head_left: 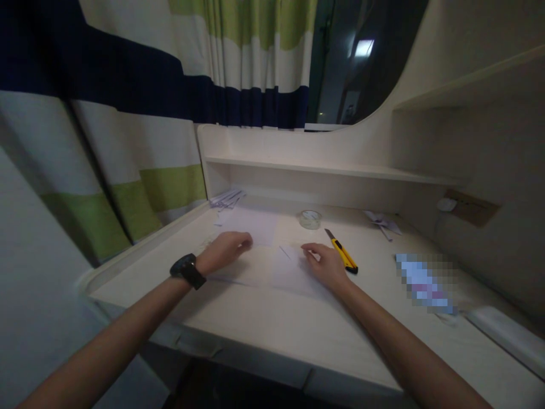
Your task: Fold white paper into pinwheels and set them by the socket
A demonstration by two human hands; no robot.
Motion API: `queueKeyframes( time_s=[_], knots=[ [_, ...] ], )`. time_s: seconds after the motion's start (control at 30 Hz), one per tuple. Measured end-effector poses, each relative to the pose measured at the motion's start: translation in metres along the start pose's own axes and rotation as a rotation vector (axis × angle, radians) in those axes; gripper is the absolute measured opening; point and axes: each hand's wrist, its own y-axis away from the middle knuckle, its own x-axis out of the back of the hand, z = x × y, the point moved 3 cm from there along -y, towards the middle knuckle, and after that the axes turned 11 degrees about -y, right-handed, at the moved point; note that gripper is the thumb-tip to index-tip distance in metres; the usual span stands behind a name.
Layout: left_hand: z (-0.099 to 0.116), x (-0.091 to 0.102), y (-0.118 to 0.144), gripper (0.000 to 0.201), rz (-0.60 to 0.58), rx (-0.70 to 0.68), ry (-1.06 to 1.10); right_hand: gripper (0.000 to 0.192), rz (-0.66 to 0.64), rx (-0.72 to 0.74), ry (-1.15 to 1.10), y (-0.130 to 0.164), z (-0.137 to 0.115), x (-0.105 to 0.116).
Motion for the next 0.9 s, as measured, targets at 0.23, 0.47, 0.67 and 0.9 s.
queueKeyframes(
  time_s=[0.23,0.47,0.67,0.9],
  knots=[
    [0.090,-0.027,-0.059,0.006,0.099,-0.077,0.249,0.019,0.011,0.011,-0.190,0.003,-0.016,0.004],
    [0.098,-0.051,-0.080,0.021,0.057,-0.018,0.426,0.020,0.129,-0.077,-0.198,0.001,0.005,0.020],
    [0.092,-0.072,-0.078,0.033,-0.079,-0.021,0.603,0.014,0.125,-0.149,-0.321,0.003,0.009,0.010],
    [0.096,-0.071,-0.068,0.035,-0.074,0.008,0.641,0.015,-0.010,-0.104,-0.328,0.005,0.003,0.004]
  ],
)
